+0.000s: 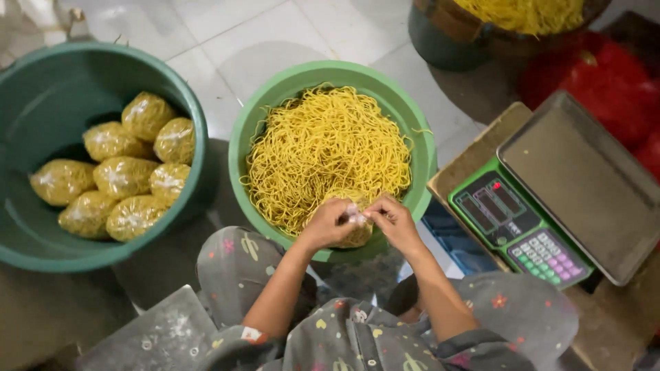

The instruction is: The person is manually portioning dry noodles from a large bowl into individual plastic bags, weighing each bag on a digital scale, and then placing the finished bags into another container.

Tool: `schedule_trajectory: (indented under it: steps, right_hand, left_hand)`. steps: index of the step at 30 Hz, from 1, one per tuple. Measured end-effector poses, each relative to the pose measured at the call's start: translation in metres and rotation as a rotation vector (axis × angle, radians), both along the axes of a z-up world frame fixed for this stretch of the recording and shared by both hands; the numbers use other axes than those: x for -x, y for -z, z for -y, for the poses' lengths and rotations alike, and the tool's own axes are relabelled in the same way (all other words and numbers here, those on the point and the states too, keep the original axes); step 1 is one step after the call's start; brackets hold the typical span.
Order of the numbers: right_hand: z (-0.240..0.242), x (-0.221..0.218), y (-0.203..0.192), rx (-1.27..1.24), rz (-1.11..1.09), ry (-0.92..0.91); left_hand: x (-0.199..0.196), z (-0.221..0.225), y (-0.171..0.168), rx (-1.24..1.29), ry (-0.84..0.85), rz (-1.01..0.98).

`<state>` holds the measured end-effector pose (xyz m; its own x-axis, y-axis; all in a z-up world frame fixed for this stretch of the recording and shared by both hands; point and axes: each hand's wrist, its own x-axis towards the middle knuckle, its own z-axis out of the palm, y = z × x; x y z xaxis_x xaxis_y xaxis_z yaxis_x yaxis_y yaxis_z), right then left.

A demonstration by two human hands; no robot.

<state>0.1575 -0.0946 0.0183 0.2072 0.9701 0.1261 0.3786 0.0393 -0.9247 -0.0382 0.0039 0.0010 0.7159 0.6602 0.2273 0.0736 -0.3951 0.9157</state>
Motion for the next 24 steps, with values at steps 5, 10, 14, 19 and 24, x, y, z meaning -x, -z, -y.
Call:
schedule_trajectory:
  steps: [5, 10, 14, 19, 24]
  right_hand:
    - [-0.008, 0.019, -0.028, 0.077, -0.284, -0.122]
    - [-0.012, 0.02, -0.016, 0.039, -0.296, -0.138]
    - [-0.017, 0.021, -0.012, 0.039, -0.204, -0.087]
    - [-0.025, 0.028, -0.016, 0.067, -0.175, -0.038]
    - [-0.037, 0.038, -0.011, 0.131, -0.084, -0.013]
  left_hand:
    - [0.0, 0.009, -0.033, -0.223, -0.088, 0.074]
    - [0.0, 0.013, 0.004, -0.316, -0.254, 0.098]
    - [0.001, 0.014, 0.011, -0.208, -0.303, 0.164]
    - [-0.002, 0.009, -0.01, -0.646, -0.368, 0.081]
    - [-0.003, 0.006, -0.016, -0.799, -0.426, 0.09]
